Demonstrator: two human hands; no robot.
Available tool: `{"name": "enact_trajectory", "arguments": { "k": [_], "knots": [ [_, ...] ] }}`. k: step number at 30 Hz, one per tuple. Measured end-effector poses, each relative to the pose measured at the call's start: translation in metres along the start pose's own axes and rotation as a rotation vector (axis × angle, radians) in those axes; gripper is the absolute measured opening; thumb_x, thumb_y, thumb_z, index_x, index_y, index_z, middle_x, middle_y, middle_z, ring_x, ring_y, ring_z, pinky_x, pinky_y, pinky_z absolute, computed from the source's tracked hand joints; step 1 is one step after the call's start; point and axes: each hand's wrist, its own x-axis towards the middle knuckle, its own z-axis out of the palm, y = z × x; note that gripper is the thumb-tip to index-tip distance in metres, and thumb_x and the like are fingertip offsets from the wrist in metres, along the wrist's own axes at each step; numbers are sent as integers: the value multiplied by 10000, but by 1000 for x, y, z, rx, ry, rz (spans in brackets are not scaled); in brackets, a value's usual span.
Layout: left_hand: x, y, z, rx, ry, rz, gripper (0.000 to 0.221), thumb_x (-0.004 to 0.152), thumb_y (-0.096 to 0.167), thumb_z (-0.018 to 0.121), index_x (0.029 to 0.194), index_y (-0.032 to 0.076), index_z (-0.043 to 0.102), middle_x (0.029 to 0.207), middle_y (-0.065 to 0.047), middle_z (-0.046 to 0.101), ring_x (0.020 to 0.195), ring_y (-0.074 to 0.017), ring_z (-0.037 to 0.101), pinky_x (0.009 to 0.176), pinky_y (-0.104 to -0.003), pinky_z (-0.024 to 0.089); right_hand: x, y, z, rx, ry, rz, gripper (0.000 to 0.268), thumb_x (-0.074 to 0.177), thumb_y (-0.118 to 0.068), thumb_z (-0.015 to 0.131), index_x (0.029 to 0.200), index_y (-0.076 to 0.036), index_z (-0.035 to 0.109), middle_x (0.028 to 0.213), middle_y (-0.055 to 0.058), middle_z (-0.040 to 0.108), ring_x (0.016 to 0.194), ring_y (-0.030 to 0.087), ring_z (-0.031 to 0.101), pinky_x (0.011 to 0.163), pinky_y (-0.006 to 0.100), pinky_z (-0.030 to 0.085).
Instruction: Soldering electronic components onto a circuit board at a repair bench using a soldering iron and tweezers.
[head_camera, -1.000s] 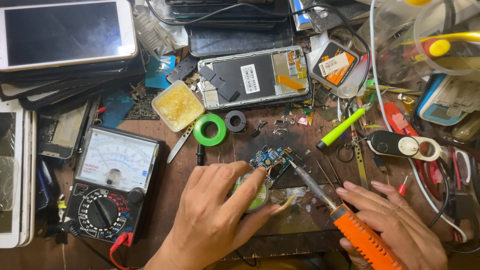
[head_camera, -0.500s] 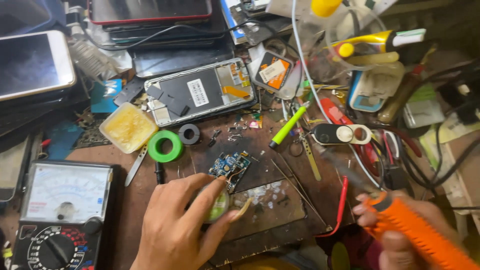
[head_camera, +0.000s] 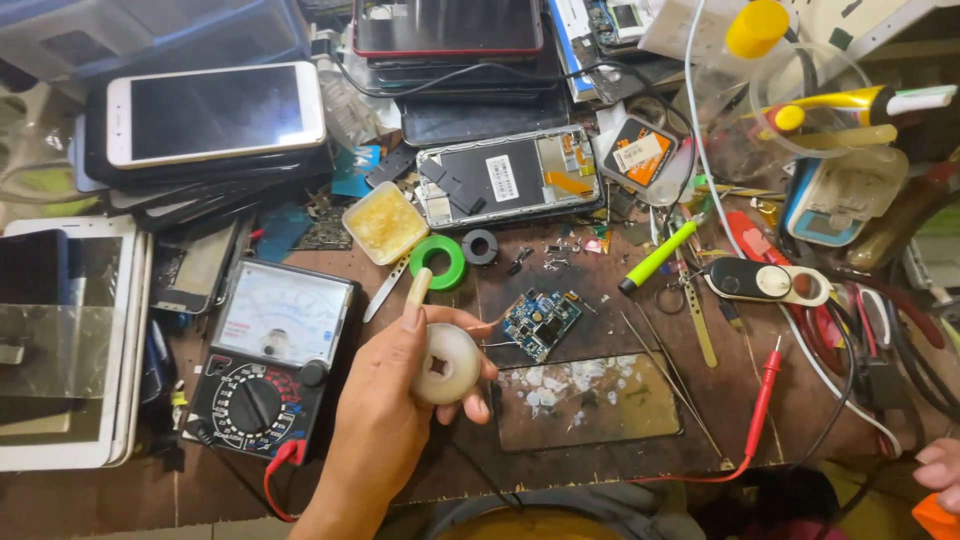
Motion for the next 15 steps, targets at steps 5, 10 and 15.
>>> {"name": "enact_trajectory", "arguments": {
  "k": [5, 10, 15],
  "knots": [
    [1, -10, -7, -48, -35, 0, 585, 1015, 423, 411, 994, -78, 713, 693, -234, 733, 481, -217, 677, 394, -246, 346, 51, -126, 72, 7, -277, -473, 313, 1011, -652, 524, 973, -375, 665, 993, -130, 735, 1006, 83, 741, 1113, 345, 597],
    [8, -21, -11, -139, -73, -23, 590, 1023, 422, 419, 1012, -97, 700, 706, -252, 723, 454, -238, 672, 355, -224, 312, 58, -119, 81, -81, -339, -583, 308, 957, -622, 551, 928, -355, 702, 1018, -97, 784, 1015, 90, 772, 1064, 351, 620],
    [9, -21, -10, -101, -54, -31, 615, 1007, 468, 408, 993, -76, 696, 688, -240, 723, 463, -217, 667, 375, -226, 305, 82, -106, 65, -211, -704, -598, 259, 907, -567, 625, 1033, -397, 775, 1170, -110, 807, 1105, 137, 781, 1005, 411, 622]
  ]
}}
